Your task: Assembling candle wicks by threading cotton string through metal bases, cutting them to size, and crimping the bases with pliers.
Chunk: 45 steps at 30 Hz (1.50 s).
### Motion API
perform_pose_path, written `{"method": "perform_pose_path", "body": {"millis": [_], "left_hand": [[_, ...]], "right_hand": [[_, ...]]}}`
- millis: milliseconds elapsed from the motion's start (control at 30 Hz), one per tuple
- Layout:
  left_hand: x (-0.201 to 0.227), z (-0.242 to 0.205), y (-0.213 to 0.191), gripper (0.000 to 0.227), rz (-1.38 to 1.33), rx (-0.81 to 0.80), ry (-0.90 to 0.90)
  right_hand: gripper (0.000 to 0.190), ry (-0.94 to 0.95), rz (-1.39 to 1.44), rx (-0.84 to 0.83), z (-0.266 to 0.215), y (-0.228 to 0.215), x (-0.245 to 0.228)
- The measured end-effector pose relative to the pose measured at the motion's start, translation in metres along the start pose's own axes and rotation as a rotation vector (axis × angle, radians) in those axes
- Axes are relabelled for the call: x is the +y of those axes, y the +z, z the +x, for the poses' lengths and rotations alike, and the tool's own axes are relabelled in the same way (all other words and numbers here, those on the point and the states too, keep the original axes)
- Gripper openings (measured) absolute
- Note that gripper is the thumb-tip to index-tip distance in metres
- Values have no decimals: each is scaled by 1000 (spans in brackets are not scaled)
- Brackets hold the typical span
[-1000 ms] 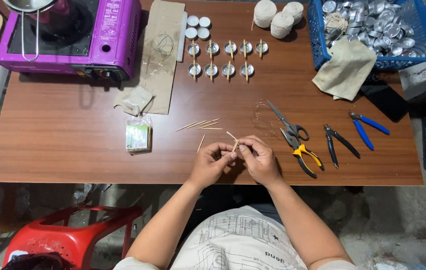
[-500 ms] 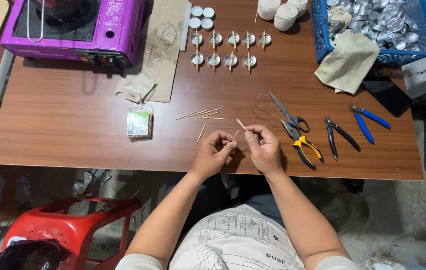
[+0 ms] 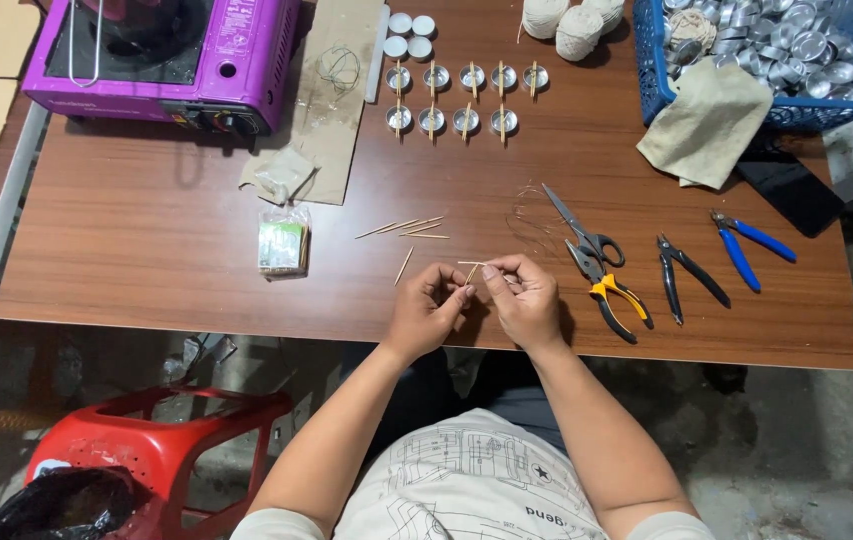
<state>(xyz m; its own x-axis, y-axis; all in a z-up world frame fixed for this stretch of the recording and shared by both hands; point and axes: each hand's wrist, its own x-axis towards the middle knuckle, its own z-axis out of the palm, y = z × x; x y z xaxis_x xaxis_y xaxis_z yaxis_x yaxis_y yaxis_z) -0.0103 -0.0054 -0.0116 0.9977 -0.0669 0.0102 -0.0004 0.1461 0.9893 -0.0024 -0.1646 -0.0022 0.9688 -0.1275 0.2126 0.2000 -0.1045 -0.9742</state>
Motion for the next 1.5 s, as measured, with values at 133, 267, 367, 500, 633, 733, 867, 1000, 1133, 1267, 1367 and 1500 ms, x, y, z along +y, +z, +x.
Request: {"method": "perform_pose_path", "body": {"millis": [133, 267, 367, 500, 633, 733, 867, 1000, 1133, 1267, 1367, 1500], "left_hand": [[-3, 0, -1, 12, 25, 10, 9], [-3, 0, 1, 12, 26, 33, 5], [-4, -1, -1, 13, 3, 45, -7], [-8, 4, -4, 16, -87, 49, -42], [-3, 3, -4, 20, -106, 43, -65], [-3, 1, -4, 23, -145, 60, -97], [-4, 1, -6, 19, -131, 69, -115], [-8, 7, -11, 17, -102, 85, -106], [3, 5, -9, 16, -94, 76, -117], [2, 5, -10, 15, -88, 23, 6], [-3, 6, -11, 14, -86, 5, 43], [-6, 5, -10, 14, -121, -1, 78]], "right_hand": [[5, -8, -13, -8, 1, -1, -1], [4, -8, -62, -43, 0, -1, -4], [3, -37, -105, -106, -1, -3, 2], [4, -55, -115, -130, -1, -6, 10], [4, -52, -105, -155, -2, -9, 2], [3, -45, -94, -165, -3, -7, -3], [7, -78, -32, -194, -1, -4, -14], [10, -121, 14, -233, 3, -1, -27], [8, -110, 1, -229, 2, 0, -20], [11, -156, -3, -249, 5, 0, -32], [13, -165, -4, -259, 3, -2, -32], [14, -160, 0, -268, 3, -2, -33]]}}
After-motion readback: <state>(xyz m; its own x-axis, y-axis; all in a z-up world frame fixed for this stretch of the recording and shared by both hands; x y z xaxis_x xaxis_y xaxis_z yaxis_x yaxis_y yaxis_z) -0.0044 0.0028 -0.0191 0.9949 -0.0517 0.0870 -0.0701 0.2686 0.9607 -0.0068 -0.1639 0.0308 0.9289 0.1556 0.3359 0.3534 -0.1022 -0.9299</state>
